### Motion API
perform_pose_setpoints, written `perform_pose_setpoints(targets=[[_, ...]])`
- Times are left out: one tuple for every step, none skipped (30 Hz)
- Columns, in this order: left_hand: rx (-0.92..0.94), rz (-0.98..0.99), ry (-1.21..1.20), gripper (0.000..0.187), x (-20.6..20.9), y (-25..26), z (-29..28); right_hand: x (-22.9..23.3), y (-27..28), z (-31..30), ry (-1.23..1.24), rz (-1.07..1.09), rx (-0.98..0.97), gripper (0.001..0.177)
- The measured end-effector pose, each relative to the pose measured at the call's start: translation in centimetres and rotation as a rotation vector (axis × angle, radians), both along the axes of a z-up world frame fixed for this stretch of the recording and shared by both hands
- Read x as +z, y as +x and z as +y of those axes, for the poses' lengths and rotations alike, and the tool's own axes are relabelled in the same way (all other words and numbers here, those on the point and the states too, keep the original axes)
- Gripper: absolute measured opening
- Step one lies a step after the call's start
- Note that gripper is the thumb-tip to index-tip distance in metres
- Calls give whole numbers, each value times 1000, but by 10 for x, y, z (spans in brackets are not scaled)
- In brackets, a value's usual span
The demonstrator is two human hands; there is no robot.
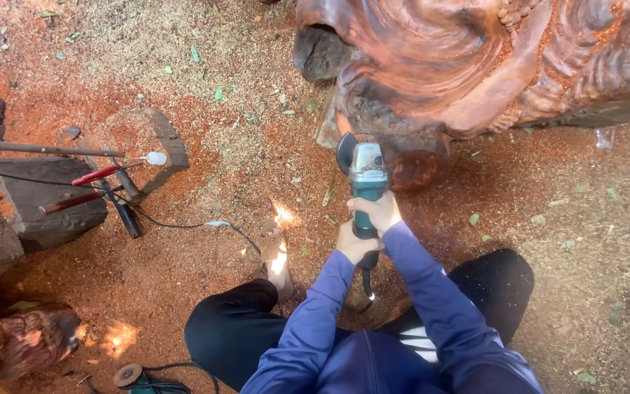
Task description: Shaping and smoothing a large wooden sculpture using a handheld angle grinder.
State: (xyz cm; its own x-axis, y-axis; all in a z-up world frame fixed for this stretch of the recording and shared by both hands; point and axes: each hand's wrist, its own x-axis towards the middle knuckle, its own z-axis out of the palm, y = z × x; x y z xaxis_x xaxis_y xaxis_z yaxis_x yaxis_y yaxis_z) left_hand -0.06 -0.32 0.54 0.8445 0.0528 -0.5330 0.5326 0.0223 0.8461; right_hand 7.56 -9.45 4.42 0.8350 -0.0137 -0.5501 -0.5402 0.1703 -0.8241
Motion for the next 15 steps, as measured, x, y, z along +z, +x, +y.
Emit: perform_pose_setpoints(targets=[[-3,-2,0,40,1,1,0,-3,1,0,0,-2,-3,46],[-7,3,2,40,1,1,1,-6,0,0,8,1,-6,47],[-12,8,4,41,2,1,2,-9,0,1,17,3,-9,49],[-12,8,4,41,1,1,1,-11,0,0,17,3,-10,49],[-11,13,10,40,1,1,1,-12,-1,0,13,3,-11,50],[-8,17,16,40,0,2,1,-13,0,0,10,1,-11,51],[-8,15,17,40,2,2,1,-12,-1,0,10,0,-11,51],[1,4,13,39,3,1,0,-11,-2,0,4,1,-10,51],[11,-8,10,39,4,1,0,-10,-2,0,-1,2,-9,51],[10,-9,9,39,5,2,-1,-8,-1,0,-2,1,-10,51],[13,-8,16,38,6,3,-1,-6,-1,0,8,4,-19,48],[16,-5,23,37,7,3,-1,-3,0,0,19,8,-29,44],[14,-6,23,37,8,3,-1,-2,0,0,19,7,-31,44],[17,-3,30,37,9,3,-1,0,0,0,24,5,-37,43],[20,1,37,38,10,3,-1,2,1,1,28,3,-42,42]])
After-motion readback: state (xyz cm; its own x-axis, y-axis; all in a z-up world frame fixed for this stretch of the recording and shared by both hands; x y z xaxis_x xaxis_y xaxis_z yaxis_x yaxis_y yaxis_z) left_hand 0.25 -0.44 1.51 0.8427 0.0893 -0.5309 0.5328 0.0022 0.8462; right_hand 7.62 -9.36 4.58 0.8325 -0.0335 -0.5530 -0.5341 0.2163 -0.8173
